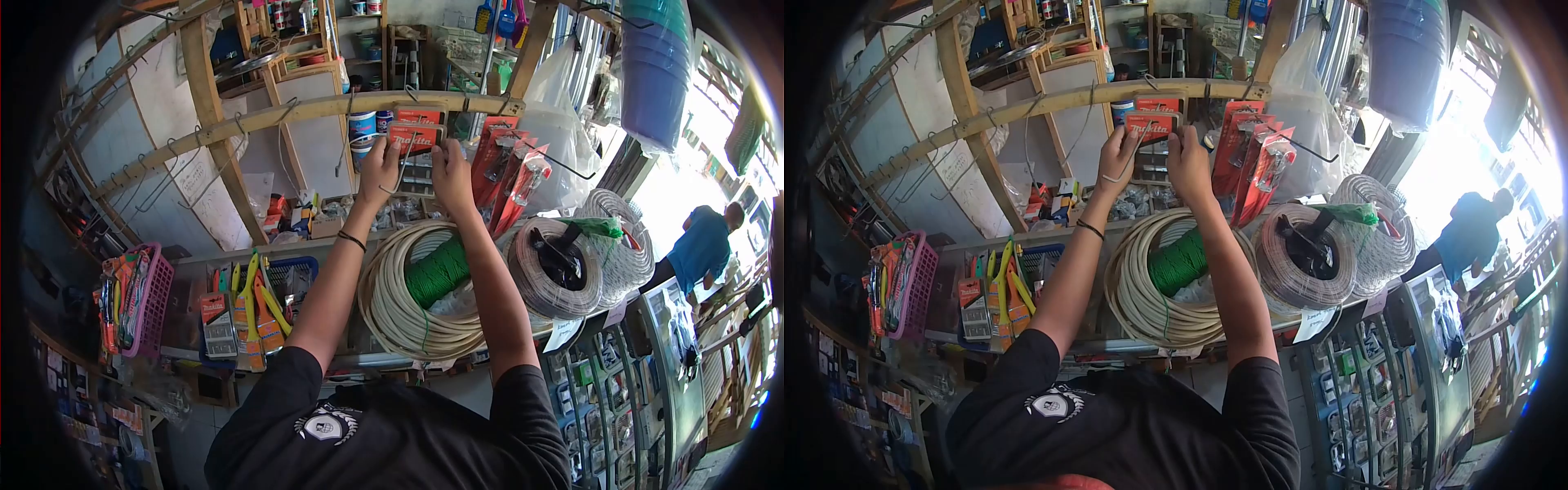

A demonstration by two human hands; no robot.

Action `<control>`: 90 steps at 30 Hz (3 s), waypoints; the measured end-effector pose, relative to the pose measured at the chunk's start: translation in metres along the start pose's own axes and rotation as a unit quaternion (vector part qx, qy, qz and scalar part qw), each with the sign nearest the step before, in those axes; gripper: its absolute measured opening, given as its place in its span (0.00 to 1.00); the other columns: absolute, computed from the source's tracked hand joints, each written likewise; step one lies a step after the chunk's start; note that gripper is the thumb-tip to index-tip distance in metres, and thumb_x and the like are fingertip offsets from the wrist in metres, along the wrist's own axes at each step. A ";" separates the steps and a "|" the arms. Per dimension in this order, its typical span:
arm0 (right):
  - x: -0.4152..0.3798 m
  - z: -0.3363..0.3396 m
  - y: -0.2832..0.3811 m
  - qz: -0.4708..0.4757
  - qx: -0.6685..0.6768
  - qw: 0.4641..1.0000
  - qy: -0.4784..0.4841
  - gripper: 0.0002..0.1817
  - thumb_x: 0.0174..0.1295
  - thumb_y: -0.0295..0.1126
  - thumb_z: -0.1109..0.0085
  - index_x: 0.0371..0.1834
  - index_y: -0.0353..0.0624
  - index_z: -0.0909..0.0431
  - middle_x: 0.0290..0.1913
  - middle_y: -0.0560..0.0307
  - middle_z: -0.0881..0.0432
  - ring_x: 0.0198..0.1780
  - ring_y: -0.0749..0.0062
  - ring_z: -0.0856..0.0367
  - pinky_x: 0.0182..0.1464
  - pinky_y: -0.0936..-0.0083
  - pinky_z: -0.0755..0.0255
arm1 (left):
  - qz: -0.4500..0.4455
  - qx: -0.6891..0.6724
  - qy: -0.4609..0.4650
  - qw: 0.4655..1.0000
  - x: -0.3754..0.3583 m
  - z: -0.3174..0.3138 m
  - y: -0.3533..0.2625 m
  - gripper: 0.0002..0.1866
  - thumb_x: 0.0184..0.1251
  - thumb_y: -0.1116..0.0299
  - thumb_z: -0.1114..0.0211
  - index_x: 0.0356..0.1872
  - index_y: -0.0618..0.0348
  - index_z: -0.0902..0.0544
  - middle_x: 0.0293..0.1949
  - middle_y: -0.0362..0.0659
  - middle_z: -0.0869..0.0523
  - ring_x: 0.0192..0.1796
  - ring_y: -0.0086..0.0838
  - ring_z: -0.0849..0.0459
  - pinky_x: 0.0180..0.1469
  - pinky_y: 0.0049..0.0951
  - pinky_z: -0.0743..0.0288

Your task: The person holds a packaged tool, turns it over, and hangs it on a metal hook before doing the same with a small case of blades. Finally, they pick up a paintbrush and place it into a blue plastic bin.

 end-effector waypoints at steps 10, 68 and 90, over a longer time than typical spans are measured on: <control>0.027 -0.007 -0.032 -0.020 -0.016 1.000 -0.011 0.13 0.79 0.36 0.44 0.46 0.34 0.24 0.34 0.33 0.15 0.39 0.34 0.14 0.38 0.52 0.24 | 0.014 0.086 -0.022 0.996 0.025 -0.010 0.014 0.19 0.83 0.56 0.42 0.41 0.66 0.20 0.33 0.60 0.16 0.36 0.58 0.17 0.38 0.48 0.25; -0.232 -0.238 0.263 -0.119 0.318 0.894 0.293 0.06 0.69 0.22 0.38 0.45 0.31 0.18 0.36 0.45 0.12 0.35 0.67 0.09 0.39 0.71 0.18 | 0.217 -0.004 -0.097 0.971 -0.274 0.355 -0.095 0.07 0.82 0.72 0.40 0.49 0.64 0.17 0.37 0.36 0.13 0.41 0.17 0.16 0.45 0.22 0.22; -0.339 -0.351 0.302 -0.092 -0.128 0.973 0.168 0.23 0.65 0.29 0.36 0.62 0.35 0.25 0.55 0.32 0.23 0.57 0.34 0.23 0.61 0.48 0.27 | 0.094 0.241 -0.081 0.962 -0.341 0.482 0.020 0.21 0.64 0.78 0.33 0.59 0.65 0.19 0.46 0.50 0.17 0.43 0.39 0.17 0.48 0.36 0.23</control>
Point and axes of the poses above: each hand's wrist, its own x-axis towards the middle knuckle, its own z-axis out of the back of the hand, y = z × x, the point moved 9 cm from there along x, towards the middle knuckle
